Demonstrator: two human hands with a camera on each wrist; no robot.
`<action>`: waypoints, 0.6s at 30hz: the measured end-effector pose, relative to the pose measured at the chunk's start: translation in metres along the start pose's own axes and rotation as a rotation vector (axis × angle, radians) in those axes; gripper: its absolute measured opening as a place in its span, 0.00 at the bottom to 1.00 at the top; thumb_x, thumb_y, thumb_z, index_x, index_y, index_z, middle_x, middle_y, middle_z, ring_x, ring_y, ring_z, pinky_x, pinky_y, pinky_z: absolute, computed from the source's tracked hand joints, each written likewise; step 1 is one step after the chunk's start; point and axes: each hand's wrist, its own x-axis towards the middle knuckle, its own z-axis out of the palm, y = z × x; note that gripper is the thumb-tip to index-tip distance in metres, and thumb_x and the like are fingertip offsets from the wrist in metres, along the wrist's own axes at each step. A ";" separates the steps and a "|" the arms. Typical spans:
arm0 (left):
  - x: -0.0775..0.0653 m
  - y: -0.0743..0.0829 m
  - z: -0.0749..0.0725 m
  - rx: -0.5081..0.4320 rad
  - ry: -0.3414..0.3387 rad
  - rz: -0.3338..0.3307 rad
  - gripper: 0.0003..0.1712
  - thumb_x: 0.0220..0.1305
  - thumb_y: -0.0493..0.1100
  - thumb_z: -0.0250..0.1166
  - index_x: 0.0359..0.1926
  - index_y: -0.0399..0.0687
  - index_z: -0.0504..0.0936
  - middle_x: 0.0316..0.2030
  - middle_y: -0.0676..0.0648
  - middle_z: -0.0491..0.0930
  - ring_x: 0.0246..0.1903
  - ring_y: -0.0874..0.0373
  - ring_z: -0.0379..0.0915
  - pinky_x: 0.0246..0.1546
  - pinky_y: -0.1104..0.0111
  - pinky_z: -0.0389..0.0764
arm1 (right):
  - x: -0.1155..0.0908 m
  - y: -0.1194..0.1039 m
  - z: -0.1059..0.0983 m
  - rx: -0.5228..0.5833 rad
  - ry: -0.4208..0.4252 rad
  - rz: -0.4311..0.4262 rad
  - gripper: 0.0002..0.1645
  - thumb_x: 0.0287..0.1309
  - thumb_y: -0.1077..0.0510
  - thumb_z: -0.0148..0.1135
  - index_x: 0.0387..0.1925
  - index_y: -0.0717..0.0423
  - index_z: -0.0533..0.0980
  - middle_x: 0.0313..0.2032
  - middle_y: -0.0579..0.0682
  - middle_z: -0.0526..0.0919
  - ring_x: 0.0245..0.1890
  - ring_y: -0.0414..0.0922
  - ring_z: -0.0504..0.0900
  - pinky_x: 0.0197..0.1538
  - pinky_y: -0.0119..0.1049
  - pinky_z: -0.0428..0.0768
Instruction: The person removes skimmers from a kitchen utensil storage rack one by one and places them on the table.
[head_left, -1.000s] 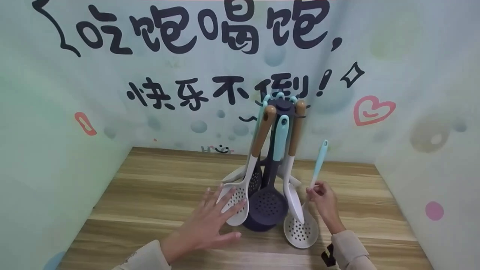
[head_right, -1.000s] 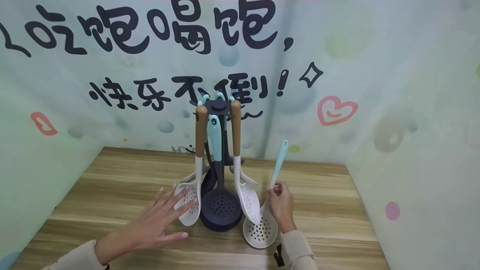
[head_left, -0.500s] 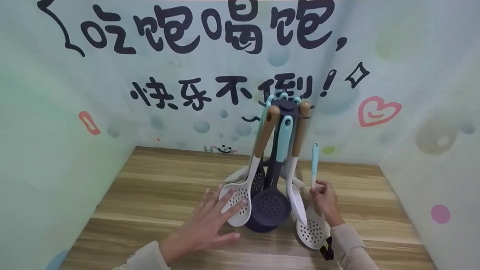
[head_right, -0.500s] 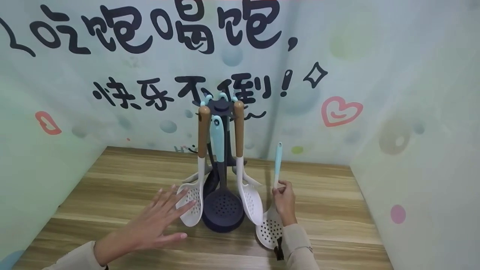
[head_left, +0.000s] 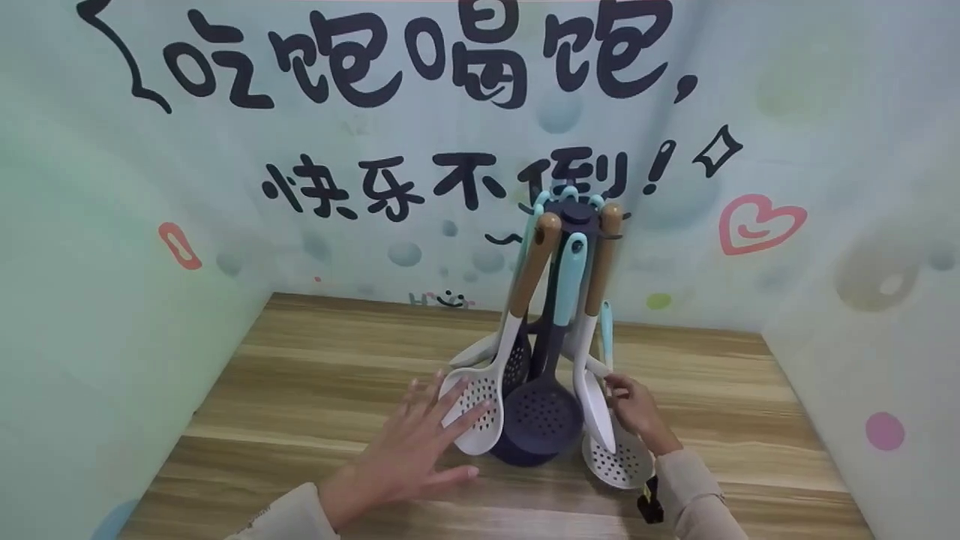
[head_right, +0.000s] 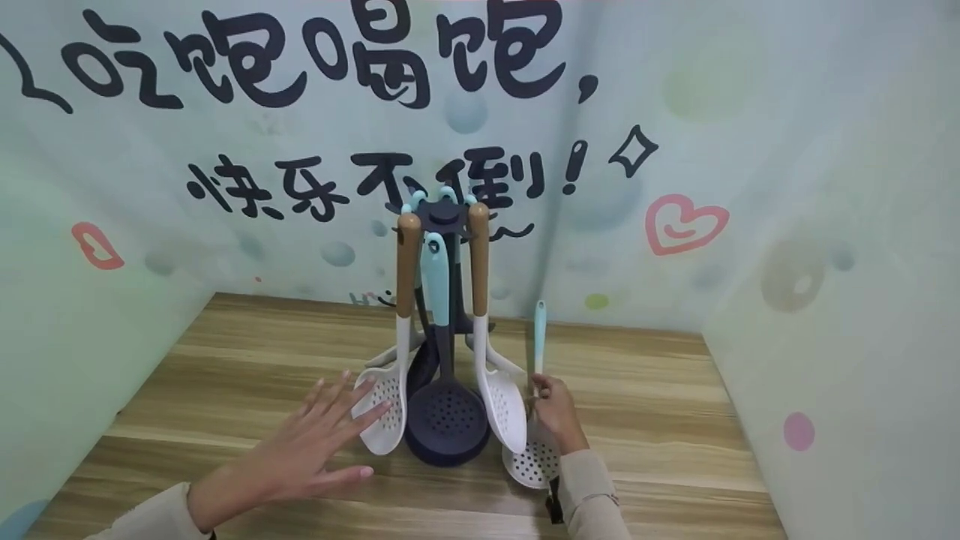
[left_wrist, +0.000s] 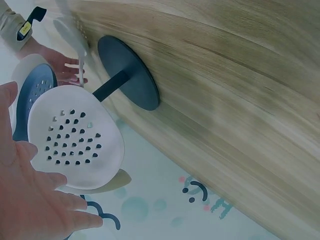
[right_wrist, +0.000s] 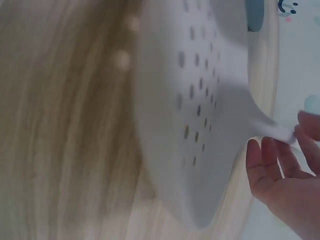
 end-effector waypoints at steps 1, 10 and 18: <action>0.000 0.000 0.000 -0.006 -0.003 -0.001 0.43 0.61 0.73 0.43 0.71 0.61 0.51 0.72 0.41 0.47 0.70 0.36 0.38 0.64 0.40 0.49 | 0.000 0.002 0.001 -0.013 -0.031 -0.028 0.25 0.52 0.72 0.48 0.55 0.74 0.68 0.50 0.69 0.74 0.48 0.57 0.76 0.47 0.37 0.74; 0.000 0.000 0.000 -0.004 -0.040 -0.009 0.43 0.61 0.75 0.38 0.72 0.64 0.46 0.73 0.43 0.42 0.70 0.38 0.34 0.65 0.41 0.47 | -0.005 0.016 0.006 -0.024 -0.171 -0.148 0.32 0.49 0.74 0.56 0.60 0.74 0.63 0.54 0.71 0.71 0.52 0.58 0.73 0.56 0.44 0.72; -0.002 -0.001 0.003 -0.002 -0.007 0.000 0.43 0.61 0.75 0.39 0.72 0.63 0.49 0.72 0.42 0.45 0.70 0.36 0.37 0.63 0.40 0.48 | -0.013 0.014 0.006 -0.200 -0.137 -0.125 0.33 0.53 0.63 0.59 0.61 0.68 0.65 0.59 0.68 0.69 0.61 0.64 0.65 0.66 0.63 0.48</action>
